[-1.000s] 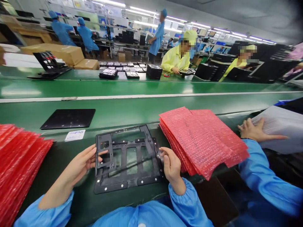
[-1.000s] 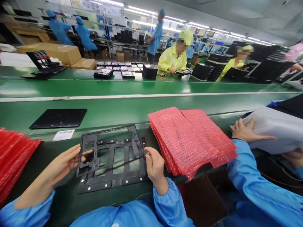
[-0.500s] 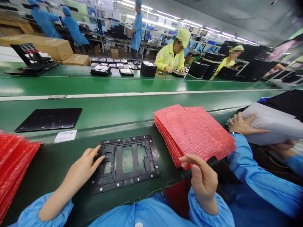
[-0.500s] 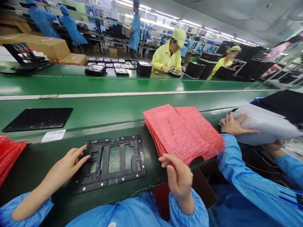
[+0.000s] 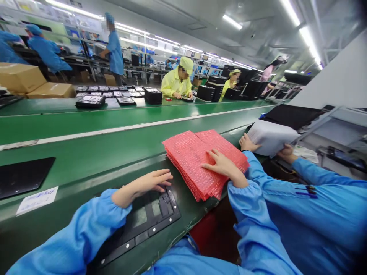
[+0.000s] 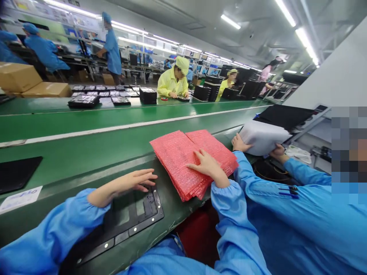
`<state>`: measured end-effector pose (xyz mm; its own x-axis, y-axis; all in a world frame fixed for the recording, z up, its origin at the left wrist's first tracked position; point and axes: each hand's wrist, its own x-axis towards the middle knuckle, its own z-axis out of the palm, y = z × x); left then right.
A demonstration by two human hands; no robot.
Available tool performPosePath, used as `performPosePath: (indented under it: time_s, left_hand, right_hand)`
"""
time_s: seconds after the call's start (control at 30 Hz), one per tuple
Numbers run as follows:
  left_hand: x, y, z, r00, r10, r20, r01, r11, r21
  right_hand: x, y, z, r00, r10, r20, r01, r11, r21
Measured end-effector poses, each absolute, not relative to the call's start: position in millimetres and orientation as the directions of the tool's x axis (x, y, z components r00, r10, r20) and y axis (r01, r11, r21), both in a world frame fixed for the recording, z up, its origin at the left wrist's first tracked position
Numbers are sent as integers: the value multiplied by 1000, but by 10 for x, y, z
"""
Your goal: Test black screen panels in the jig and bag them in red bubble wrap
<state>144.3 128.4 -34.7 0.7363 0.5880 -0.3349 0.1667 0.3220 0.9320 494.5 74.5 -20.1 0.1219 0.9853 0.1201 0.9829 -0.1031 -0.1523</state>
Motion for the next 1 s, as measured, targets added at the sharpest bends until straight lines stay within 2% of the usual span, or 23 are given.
performPosePath:
  time_s: [0.1,0.17,0.27,0.37,0.47,0.57,0.63,0.67,0.73,0.8,0.9,1.0]
  left_hand:
    - [1861,1343,-455,757,610,-234,-65,426,902]
    - [2076,1332,-510,763,630,-147,-242,488,838]
    - [2274,1266,-580,717,684,-136,-393,557,732]
    - [2274,1196,-627,652,732,-200,-448,584,677]
    - [2039,1128,-588,599,760,-251,-461,584,668]
    - [1622,992,-431,554,780,-291,-462,579,672]
    - [1314,838,-296,549,783,-291,-453,572,684]
    - [1170,746,-236,554,782,-284,-449,569,689]
    - [932,552,-155,563,783,-265,-458,563,688]
    - [771,386,-128,550,801,-238,-499,543,675]
    - [610,265,-112,489,830,-269,-528,527,666]
    - [393,246,-4,329,859,-392,-527,512,679]
  right_hand:
    - [4830,748,-163,107,984,143,988,-90,-124]
    - [4741,737,-137,91,977,193,993,-75,-86]
    - [4573,707,-134,49,968,246,997,-32,-72]
    - [4372,638,-166,-33,959,282,984,80,-157]
    - [4197,519,-213,-55,952,300,916,167,-364]
    - [4032,368,-279,35,964,262,689,167,-706]
    - [3872,259,-335,100,977,190,363,142,-921]
    - [3767,204,-365,95,986,139,158,122,-980]
    - [3520,99,-422,-33,999,38,-230,30,-973]
    - [3262,10,-471,-228,972,-48,-460,-151,-875]
    - [2988,-52,-517,-284,954,-97,-530,-241,-813]
    - [2916,-2,-546,-208,971,-115,-455,-200,-868]
